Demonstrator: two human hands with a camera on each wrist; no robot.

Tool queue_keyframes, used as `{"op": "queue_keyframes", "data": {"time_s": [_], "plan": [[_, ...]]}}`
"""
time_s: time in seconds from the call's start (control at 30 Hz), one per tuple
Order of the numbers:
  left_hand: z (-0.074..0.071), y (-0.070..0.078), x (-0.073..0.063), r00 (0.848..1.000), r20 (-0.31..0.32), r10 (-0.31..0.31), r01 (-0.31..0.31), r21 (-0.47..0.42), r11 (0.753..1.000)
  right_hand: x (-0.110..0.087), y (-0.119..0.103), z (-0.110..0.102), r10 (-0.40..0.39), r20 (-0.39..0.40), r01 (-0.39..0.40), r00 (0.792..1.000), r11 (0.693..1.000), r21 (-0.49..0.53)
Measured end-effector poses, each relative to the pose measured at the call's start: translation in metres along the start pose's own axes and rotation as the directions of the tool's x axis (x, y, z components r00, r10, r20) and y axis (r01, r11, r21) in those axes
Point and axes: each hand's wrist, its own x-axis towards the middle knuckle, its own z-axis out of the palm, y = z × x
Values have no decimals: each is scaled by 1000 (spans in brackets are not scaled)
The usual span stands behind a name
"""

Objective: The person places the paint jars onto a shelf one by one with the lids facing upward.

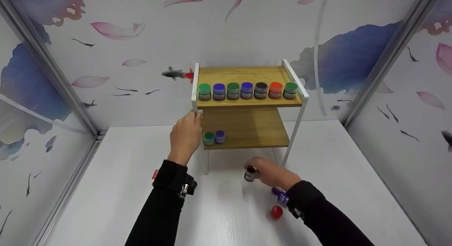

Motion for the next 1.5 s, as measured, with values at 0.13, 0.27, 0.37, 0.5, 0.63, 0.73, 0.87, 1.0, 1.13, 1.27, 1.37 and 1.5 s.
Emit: {"op": "queue_keyframes", "data": {"time_s": [0.13, 0.27, 0.37, 0.5, 0.63, 0.73, 0.87, 1.0, 1.13, 1.27, 1.37, 1.5], "plan": [[1, -1, 0, 1000, -5, 10, -10, 4, 1000, 2, -5, -8, 1, -13, -1, 1000, 1000, -13], [1, -1, 0, 1000, -1, 6, -6, 1, 1000, 5, -10, -15, 27, -2, -27, 1000, 1000, -13], [0, -1, 0, 1000, 2, -1, 1, -4, 1000, 8, -12, -20, 16, -2, -16, 1000, 1000, -27], [0, 0, 0, 1000, 6, -8, 8, -2, 1000, 11, -15, -25, 0, -4, 0, 1000, 999, -41], [-1, 0, 0, 1000, 8, -11, 11, -3, 1000, 15, -19, -32, 28, -10, -28, 1000, 999, -41], [-1, 0, 0, 1000, 11, -11, 11, -10, 1000, 18, -22, -38, 58, -18, -59, 998, 997, -41], [-2, 1, 0, 1000, 11, -11, 11, -19, 1000, 23, -26, -46, 71, -33, -72, 997, 996, -53], [-3, 0, 0, 1000, 3, 1, -1, -15, 1000, 28, -29, -53, 64, -57, -68, 996, 996, -62], [-3, -2, 0, 1000, -11, 15, -15, 0, 1000, 36, -34, -56, 50, -67, -55, 996, 996, -72], [-3, -2, 1, 1000, -5, 1, -1, -3, 1000, 44, -39, -56, 83, -75, -89, 994, 992, -90], [-2, -1, 1, 1000, 9, -15, 15, -12, 1000, 49, -41, -54, 115, -95, -124, 989, 987, -98], [-1, 0, 1, 1000, 15, -24, 25, -23, 999, 54, -42, -53, 101, -134, -116, 986, 988, -103]]}}
